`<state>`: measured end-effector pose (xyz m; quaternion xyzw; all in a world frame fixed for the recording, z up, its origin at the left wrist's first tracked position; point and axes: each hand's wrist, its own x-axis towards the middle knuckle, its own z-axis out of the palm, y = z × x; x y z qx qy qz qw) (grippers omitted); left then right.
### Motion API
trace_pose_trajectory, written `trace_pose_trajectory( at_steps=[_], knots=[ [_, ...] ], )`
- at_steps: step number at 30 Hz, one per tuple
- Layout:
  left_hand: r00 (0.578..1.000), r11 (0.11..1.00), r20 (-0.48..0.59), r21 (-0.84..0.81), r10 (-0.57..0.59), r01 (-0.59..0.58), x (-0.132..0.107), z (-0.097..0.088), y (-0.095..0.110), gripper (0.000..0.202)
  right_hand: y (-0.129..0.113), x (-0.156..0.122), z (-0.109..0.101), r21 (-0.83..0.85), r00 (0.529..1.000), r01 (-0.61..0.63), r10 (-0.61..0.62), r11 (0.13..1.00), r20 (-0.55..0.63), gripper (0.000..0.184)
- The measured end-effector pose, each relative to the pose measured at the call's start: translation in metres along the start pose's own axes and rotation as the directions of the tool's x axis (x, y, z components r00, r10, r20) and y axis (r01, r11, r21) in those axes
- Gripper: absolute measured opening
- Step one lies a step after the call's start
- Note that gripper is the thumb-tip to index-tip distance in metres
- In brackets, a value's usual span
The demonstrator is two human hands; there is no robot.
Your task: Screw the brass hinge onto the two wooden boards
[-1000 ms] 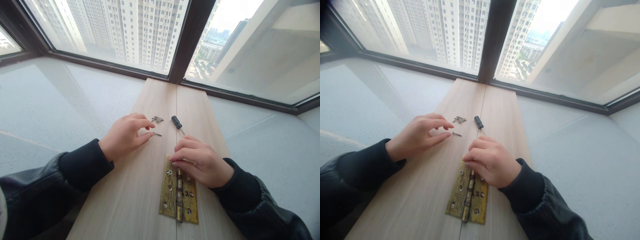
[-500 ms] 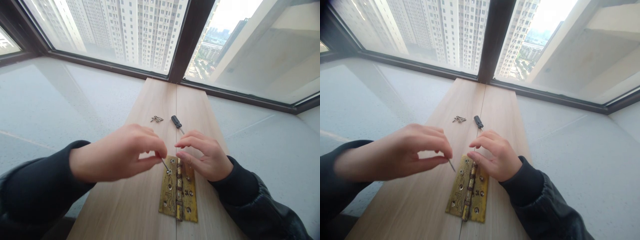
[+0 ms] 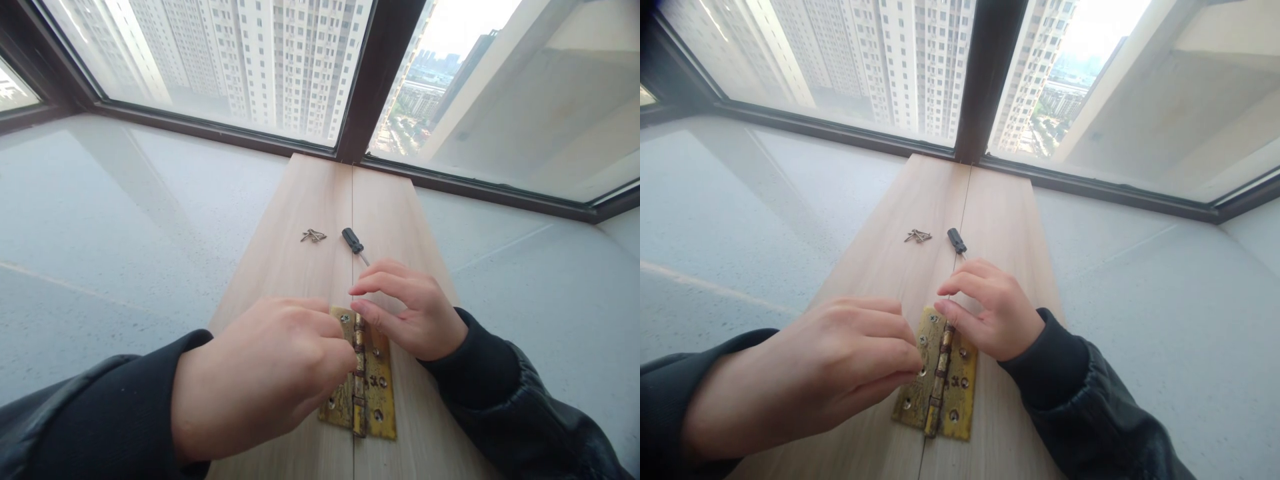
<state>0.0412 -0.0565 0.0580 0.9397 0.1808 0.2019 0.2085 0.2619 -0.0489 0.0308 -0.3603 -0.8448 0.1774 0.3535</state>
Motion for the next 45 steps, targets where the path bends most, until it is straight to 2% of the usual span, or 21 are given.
trace_pose_trajectory(
  at_steps=[7,12,18,23,27,35,37,42,45],
  knots=[
    [0.999,0.991,-0.013,0.127,0.048,-0.046,0.001,0.008,0.001,0.028,-0.002,0.001,0.0,-0.006,1.0,-0.003,0.003,1.0,0.008,0.005],
    [0.999,0.988,-0.002,0.142,0.052,-0.051,0.0,0.012,0.003,0.031,-0.002,0.001,0.0,-0.005,1.0,-0.011,0.011,1.0,0.012,0.005],
    [0.996,0.99,-0.088,0.142,0.026,-0.014,-0.002,0.023,0.006,0.027,-0.002,0.001,0.0,-0.001,1.0,-0.018,0.018,1.0,0.016,0.006],
    [0.999,0.999,0.013,0.028,-0.036,0.036,-0.002,0.02,0.006,0.025,-0.002,0.001,0.001,0.0,1.0,-0.017,0.017,1.0,0.013,0.007],
    [0.992,0.993,0.049,0.036,-0.117,0.115,-0.001,0.015,0.007,0.01,-0.002,0.001,0.001,-0.004,1.0,-0.016,0.016,1.0,0.004,0.006],
    [0.987,0.981,-0.145,0.172,-0.064,0.089,-0.003,0.029,0.011,0.026,-0.003,0.0,0.001,-0.001,1.0,-0.025,0.025,1.0,0.011,0.006],
    [0.99,0.983,-0.123,0.16,-0.073,0.093,-0.004,0.03,0.011,0.026,-0.002,0.001,0.0,0.0,1.0,-0.025,0.025,1.0,0.014,0.006],
    [0.985,0.985,0.028,0.027,-0.172,0.171,-0.004,0.023,0.009,0.014,-0.002,0.001,0.0,-0.002,1.0,-0.026,0.026,1.0,0.009,0.006],
    [0.981,0.978,-0.015,0.071,-0.193,0.194,-0.003,0.021,0.008,0.015,-0.003,0.001,0.0,-0.002,0.999,-0.031,0.031,1.0,0.009,0.006]
  ],
)
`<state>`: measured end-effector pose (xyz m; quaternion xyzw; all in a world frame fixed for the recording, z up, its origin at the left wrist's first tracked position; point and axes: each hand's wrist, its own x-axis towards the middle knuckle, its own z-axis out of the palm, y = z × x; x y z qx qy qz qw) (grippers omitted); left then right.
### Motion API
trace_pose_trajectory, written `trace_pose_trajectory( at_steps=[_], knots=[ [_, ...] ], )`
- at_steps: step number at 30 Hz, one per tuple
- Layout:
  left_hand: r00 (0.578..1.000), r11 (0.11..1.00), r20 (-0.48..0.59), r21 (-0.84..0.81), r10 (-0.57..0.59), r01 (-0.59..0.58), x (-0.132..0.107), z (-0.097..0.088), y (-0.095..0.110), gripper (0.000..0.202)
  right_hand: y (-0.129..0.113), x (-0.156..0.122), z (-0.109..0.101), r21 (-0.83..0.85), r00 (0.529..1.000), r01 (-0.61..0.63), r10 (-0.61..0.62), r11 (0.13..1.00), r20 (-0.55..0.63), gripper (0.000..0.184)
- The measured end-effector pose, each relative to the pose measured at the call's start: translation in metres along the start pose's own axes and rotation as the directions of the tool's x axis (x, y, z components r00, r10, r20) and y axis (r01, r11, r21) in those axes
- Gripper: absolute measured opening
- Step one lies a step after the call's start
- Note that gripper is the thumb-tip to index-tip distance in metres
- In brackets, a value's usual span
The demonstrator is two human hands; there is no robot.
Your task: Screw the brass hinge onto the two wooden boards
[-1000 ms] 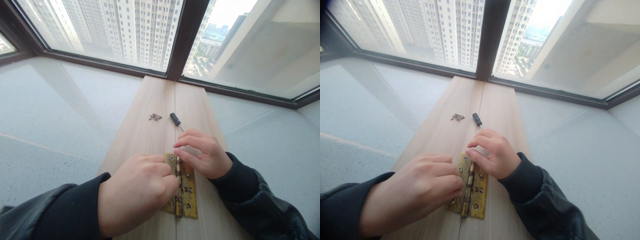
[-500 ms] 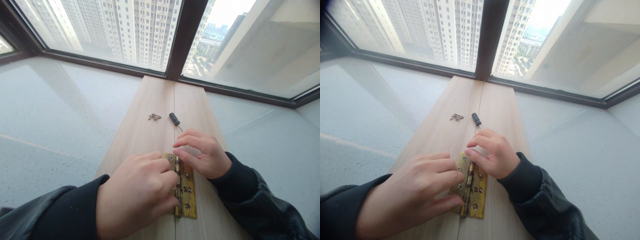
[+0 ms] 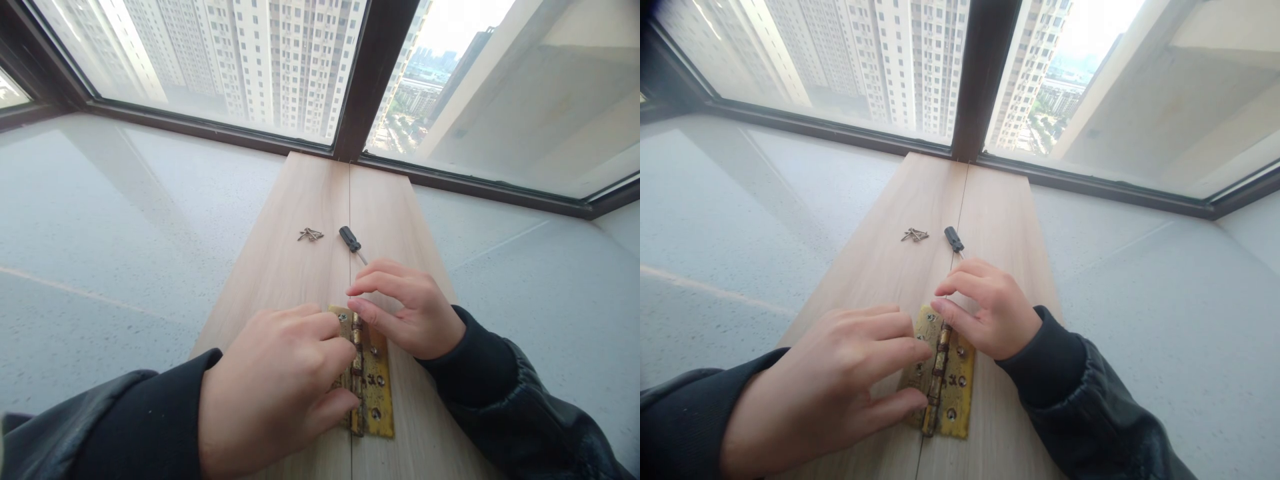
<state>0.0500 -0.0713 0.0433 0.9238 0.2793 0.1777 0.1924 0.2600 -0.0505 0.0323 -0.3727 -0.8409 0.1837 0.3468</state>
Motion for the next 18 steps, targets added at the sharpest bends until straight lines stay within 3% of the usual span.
trace_pose_trajectory(
  at_steps=[4,12,18],
  knots=[
    [0.998,0.997,-0.068,0.072,0.015,-0.01,-0.0005,0.0045,-0.0004,0.026,-0.0004,-0.0006,-0.0001,-0.003,1.0,-0.002,0.002,1.0,-0.001,0.006],
    [1.0,0.998,0.015,-0.057,0.013,-0.012,-0.0012,0.0015,-0.0017,0.011,-0.0004,-0.0004,-0.0003,-0.014,1.0,0.001,-0.002,1.0,-0.005,0.006],
    [0.998,0.998,-0.047,0.062,0.034,-0.031,-0.0001,0.0005,-0.0022,0.025,0.0001,-0.0011,0.0,-0.006,1.0,0.001,-0.001,1.0,-0.006,0.006]
  ],
)
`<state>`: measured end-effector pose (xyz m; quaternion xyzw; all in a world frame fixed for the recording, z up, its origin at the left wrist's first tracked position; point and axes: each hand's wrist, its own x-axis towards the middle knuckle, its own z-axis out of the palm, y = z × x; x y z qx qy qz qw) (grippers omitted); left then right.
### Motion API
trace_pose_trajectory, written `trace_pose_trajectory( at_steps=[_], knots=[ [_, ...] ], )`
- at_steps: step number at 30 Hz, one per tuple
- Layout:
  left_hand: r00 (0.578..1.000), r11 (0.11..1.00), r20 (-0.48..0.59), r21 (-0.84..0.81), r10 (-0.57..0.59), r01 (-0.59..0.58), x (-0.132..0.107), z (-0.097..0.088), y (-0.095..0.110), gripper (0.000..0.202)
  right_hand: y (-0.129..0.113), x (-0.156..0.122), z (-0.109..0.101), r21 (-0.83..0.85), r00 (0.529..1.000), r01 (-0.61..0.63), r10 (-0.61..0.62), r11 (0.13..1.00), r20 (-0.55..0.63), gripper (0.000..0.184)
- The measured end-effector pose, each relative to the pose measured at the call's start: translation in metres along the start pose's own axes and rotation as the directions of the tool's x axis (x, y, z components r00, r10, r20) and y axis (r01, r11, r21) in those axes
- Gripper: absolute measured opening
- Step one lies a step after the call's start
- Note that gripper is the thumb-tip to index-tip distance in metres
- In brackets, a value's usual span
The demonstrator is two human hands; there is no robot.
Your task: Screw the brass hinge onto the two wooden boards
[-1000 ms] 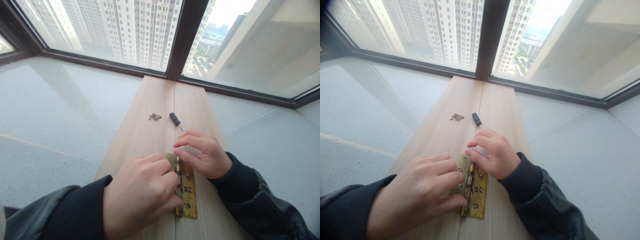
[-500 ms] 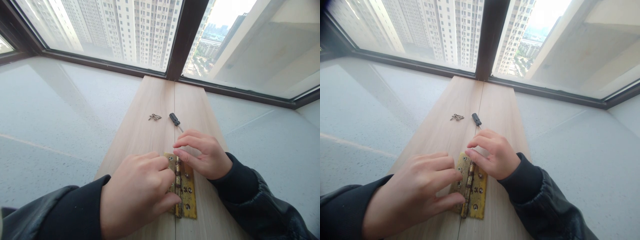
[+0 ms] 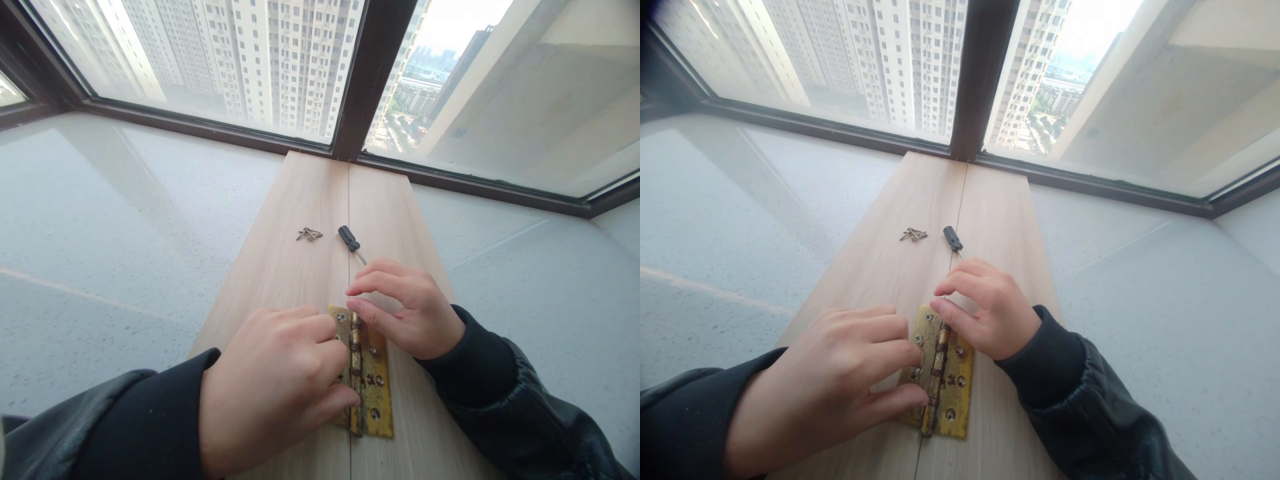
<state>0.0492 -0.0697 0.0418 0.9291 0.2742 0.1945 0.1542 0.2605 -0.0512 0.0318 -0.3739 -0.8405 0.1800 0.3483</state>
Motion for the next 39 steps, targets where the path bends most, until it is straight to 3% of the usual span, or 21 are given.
trace_pose_trajectory(
  at_steps=[6,11,19,27,34,37,39],
  knots=[
    [0.999,0.999,-0.019,-0.029,0.038,-0.039,-0.002,0.0079,-0.0002,0.023,-0.0002,0.0002,-0.0001,0.0,1.0,-0.001,0.001,1.0,0.001,0.006],
    [0.999,0.995,0.024,-0.089,0.039,-0.036,-0.001,0.0038,-0.0001,0.012,-0.0003,0.0006,-0.0004,0.004,1.0,-0.004,0.004,1.0,0.006,0.006],
    [0.999,0.997,-0.047,0.071,0.021,-0.018,-0.0015,0.0012,-0.0005,0.033,0.0001,-0.0001,0.0,0.013,1.0,-0.006,0.006,1.0,0.015,0.007],
    [0.999,0.999,0.026,0.033,0.035,-0.036,-0.003,0.0045,0.0006,0.026,0.0003,-0.0001,-0.0001,0.018,1.0,-0.011,0.011,1.0,0.02,0.008],
    [0.984,0.999,0.178,-0.037,-0.018,0.025,-0.0033,0.0002,0.002,0.021,0.0003,0.0001,-0.0001,0.018,1.0,-0.004,0.004,1.0,0.012,0.007],
    [0.989,0.999,0.145,-0.029,-0.035,0.04,-0.0027,-0.001,0.0015,0.016,0.0002,-0.0001,0.0,0.02,1.0,-0.004,0.004,1.0,0.011,0.006],
    [0.996,0.999,0.088,0.013,-0.032,0.031,-0.0025,-0.0002,0.001,0.023,0.0003,-0.0003,0.0001,0.02,1.0,-0.007,0.006,1.0,0.012,0.007]
  ],
)
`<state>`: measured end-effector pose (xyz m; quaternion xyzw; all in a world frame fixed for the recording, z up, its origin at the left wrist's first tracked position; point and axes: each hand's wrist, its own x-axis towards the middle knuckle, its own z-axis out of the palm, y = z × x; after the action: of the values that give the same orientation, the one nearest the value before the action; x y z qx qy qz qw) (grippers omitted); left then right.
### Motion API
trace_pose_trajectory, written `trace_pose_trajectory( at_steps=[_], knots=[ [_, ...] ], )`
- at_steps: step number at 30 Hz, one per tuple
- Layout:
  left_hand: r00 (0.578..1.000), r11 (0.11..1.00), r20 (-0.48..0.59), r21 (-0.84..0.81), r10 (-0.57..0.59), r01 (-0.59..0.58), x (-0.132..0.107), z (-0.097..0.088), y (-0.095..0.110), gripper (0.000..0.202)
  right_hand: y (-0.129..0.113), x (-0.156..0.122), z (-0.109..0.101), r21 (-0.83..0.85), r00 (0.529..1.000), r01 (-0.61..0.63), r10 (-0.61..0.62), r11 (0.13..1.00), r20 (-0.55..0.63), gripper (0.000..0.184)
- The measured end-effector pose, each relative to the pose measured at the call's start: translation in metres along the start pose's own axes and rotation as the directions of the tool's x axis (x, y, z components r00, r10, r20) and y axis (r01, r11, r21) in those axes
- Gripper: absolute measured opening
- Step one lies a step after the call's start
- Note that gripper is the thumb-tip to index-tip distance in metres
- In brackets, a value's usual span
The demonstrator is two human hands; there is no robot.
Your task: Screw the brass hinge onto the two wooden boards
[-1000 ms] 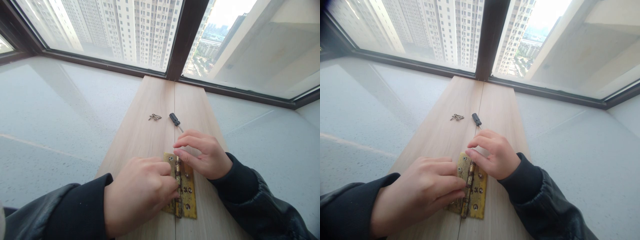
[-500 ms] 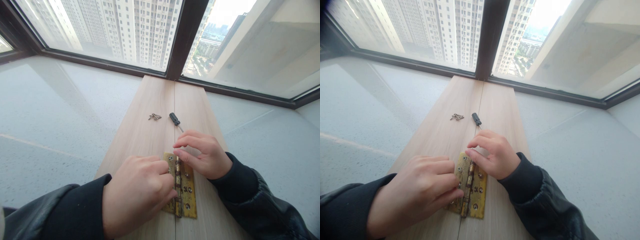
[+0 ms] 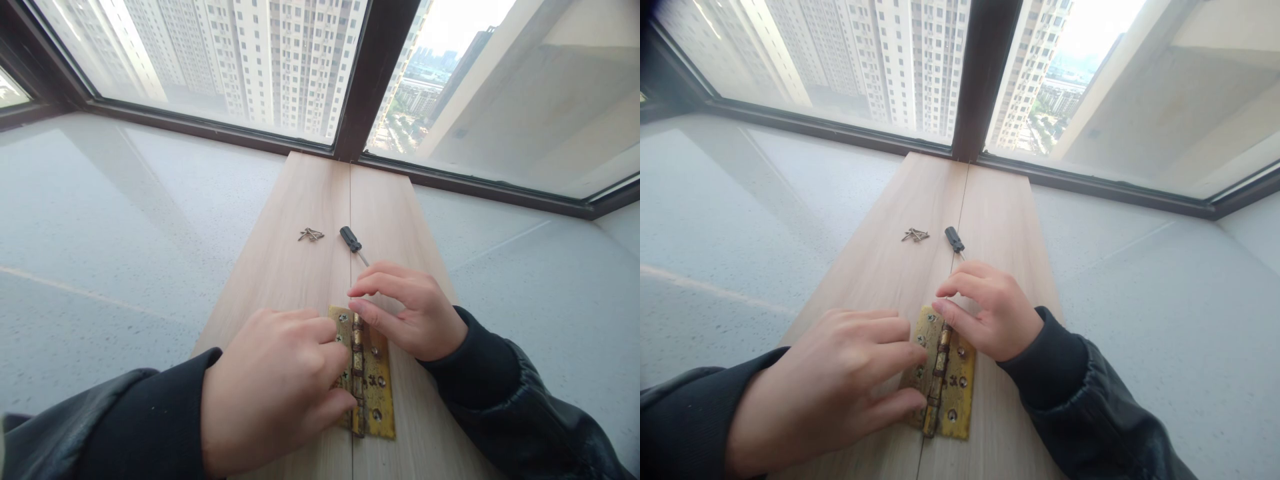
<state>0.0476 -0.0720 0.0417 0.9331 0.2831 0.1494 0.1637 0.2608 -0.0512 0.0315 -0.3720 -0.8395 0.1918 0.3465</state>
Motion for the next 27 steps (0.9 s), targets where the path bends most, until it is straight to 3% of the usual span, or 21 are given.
trace_pose_trajectory(
  at_steps=[5,10,12,14,17,20,23,25,27],
  knots=[
    [0.987,0.996,-0.139,0.045,0.086,-0.081,0.0,0.007,-0.002,0.028,0.0,0.0,0.0,-0.003,1.0,-0.004,0.004,1.0,0.002,0.006],
    [0.996,0.996,-0.039,-0.03,0.086,-0.087,-0.001,0.011,-0.001,0.026,-0.001,-0.001,0.0,-0.004,1.0,-0.007,0.007,1.0,0.006,0.006],
    [0.997,0.994,0.013,-0.079,0.075,-0.074,-0.001,0.007,0.0,0.021,-0.001,-0.001,-0.001,-0.004,1.0,-0.006,0.006,1.0,0.004,0.006],
    [0.997,0.989,-0.003,-0.13,0.077,-0.076,0.0,-0.002,-0.003,0.014,-0.001,-0.001,-0.001,-0.006,1.0,-0.005,0.005,1.0,0.0,0.006],
    [0.984,0.986,-0.171,-0.152,0.041,-0.067,0.009,-0.017,-0.024,0.016,0.0,-0.001,-0.001,-0.013,1.0,0.001,-0.001,1.0,-0.001,0.008],
    [0.947,0.984,-0.267,-0.039,-0.176,0.172,0.029,-0.024,-0.061,0.021,0.0,0.0,0.0,-0.024,1.0,0.016,-0.016,1.0,0.009,0.014],
    [0.921,0.944,-0.258,0.08,-0.29,0.32,0.054,-0.022,-0.095,0.037,0.0,0.001,0.0,-0.031,1.0,0.028,-0.028,0.999,0.014,0.019],
    [0.947,0.95,-0.18,0.117,-0.267,0.29,0.068,-0.02,-0.105,0.041,0.0,0.001,0.0,-0.032,0.999,0.029,-0.029,0.999,0.016,0.021],
    [0.96,0.957,-0.135,0.119,-0.247,0.263,0.076,-0.019,-0.107,0.03,0.0,0.0,0.0,-0.032,0.999,0.029,-0.028,0.999,0.02,0.021]
  ],
)
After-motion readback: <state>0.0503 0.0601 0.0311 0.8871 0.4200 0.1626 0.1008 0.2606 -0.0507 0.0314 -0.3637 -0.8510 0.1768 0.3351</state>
